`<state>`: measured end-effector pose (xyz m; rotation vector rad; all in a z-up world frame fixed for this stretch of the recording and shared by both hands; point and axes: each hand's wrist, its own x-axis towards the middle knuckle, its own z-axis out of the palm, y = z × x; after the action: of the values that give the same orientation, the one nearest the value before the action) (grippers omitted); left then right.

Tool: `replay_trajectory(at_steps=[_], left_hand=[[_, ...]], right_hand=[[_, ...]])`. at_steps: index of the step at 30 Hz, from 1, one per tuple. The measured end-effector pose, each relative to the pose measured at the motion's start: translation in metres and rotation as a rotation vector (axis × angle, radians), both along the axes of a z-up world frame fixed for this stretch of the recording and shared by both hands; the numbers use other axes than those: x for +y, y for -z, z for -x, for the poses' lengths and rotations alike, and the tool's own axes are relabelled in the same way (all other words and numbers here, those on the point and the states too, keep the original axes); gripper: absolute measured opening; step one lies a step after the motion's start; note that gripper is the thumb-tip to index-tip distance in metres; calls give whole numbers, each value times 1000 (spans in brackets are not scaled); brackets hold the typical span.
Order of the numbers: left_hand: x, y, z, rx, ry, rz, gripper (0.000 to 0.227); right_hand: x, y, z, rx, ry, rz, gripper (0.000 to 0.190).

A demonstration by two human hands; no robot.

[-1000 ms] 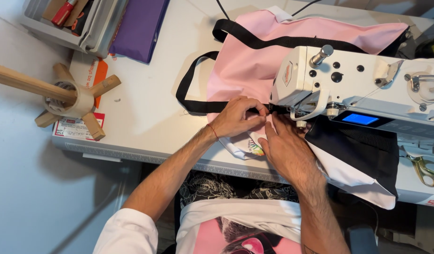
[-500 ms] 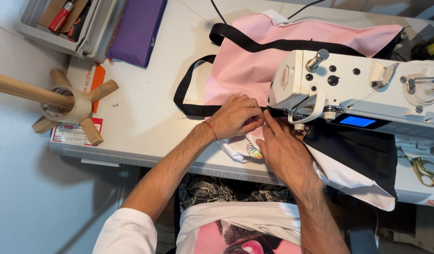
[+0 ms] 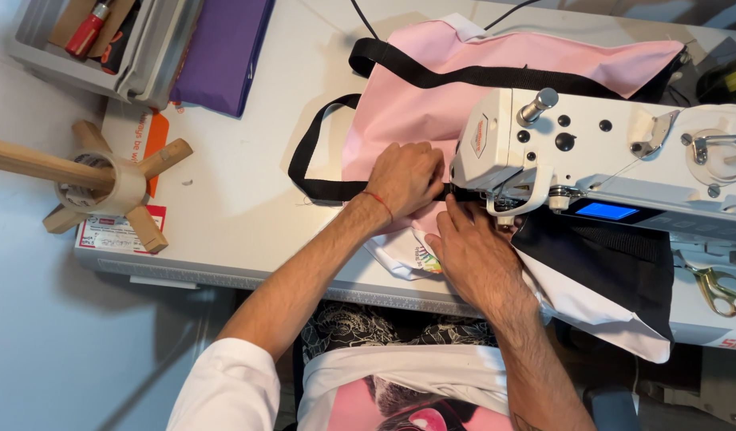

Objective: Sewing a strap and seams on a tote bag using an industrial sewing machine.

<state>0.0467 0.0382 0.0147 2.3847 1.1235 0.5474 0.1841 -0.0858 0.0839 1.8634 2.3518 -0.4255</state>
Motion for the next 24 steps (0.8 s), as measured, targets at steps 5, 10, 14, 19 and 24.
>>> replay_trajectory(at_steps=[5, 10, 14, 19, 24], left_hand=[[10, 6, -6, 35, -95, -60, 16], [0, -13, 4, -60, -60, -62, 13], [-22, 12, 14, -77, 74, -146, 27], [-31, 5, 32, -305, 206, -114, 34], [-31, 4, 32, -311, 199, -45, 34]], right_hand=[[0, -10, 0, -11, 20, 104, 49], [-3, 0, -5, 15, -3, 43, 55], [-2, -3, -4, 45, -4, 7, 54], [-3, 0, 1, -74, -75, -66, 56], [-5, -14, 7, -41, -65, -25, 52]])
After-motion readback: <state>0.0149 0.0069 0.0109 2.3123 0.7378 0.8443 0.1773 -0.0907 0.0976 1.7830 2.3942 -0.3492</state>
